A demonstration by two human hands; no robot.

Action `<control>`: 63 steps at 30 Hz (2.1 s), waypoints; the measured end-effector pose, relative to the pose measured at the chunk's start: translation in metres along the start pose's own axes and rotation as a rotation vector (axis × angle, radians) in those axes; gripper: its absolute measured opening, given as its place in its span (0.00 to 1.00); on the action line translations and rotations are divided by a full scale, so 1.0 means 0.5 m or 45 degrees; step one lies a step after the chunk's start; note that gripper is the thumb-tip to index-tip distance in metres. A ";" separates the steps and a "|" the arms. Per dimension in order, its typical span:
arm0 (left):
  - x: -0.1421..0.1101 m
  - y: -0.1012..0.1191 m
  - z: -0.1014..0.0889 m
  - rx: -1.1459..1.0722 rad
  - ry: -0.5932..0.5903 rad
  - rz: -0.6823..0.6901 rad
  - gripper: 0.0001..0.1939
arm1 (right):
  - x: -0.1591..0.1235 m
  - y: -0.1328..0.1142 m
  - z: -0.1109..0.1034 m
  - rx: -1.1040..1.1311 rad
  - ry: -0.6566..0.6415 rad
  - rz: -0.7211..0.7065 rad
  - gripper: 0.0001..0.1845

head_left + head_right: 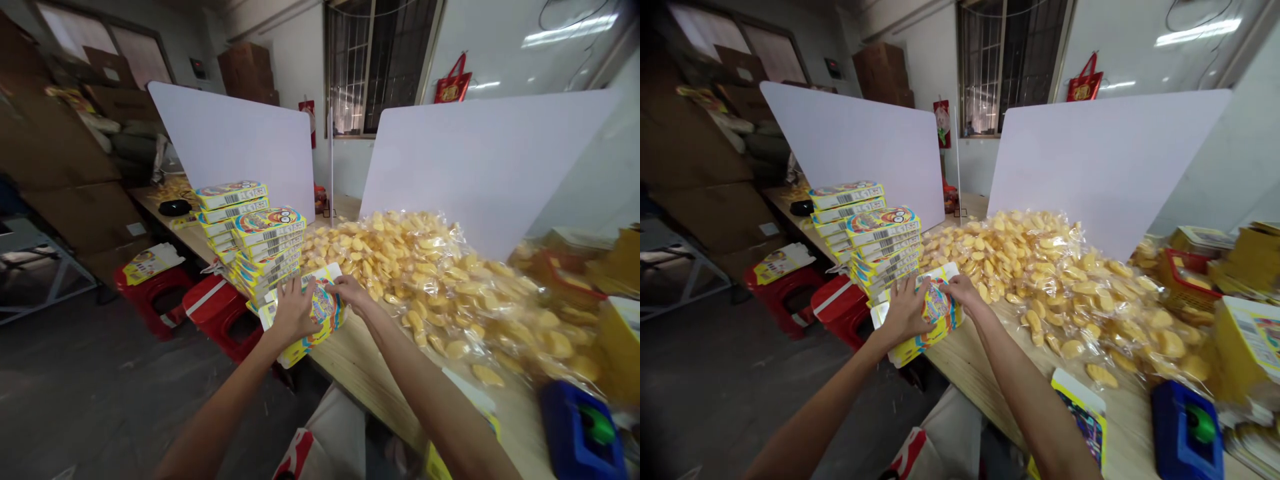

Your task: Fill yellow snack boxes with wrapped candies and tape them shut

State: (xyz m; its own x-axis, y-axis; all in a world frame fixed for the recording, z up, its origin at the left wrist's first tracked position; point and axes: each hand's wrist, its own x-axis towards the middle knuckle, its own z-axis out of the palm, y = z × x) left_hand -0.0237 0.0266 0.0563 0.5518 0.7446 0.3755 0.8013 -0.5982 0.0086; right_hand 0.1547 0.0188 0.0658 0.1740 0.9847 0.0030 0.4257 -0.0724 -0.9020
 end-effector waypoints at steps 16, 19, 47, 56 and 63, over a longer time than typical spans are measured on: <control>-0.129 0.265 -0.004 -1.444 -0.173 0.036 0.18 | -0.441 0.195 -0.088 0.674 0.512 -0.087 0.17; -0.181 0.304 0.058 -1.734 -0.374 -0.013 0.18 | -0.521 0.250 -0.087 0.572 0.621 -0.044 0.29; -0.216 0.301 0.064 -1.618 -0.734 0.407 0.08 | -0.646 0.272 -0.089 0.353 0.455 0.014 0.12; -0.199 0.326 0.064 -1.702 -0.745 0.312 0.10 | -0.641 0.257 -0.094 0.322 0.635 0.143 0.10; -0.225 0.307 0.078 -1.784 -0.669 0.494 0.07 | -0.666 0.260 -0.061 0.443 0.668 0.021 0.03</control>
State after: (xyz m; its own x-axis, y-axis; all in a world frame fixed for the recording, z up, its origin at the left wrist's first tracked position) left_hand 0.0461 -0.1374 -0.0207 0.9248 0.3203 0.2052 -0.0907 -0.3381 0.9367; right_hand 0.1793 -0.3235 -0.0393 0.6284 0.7686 0.1197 0.1207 0.0557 -0.9911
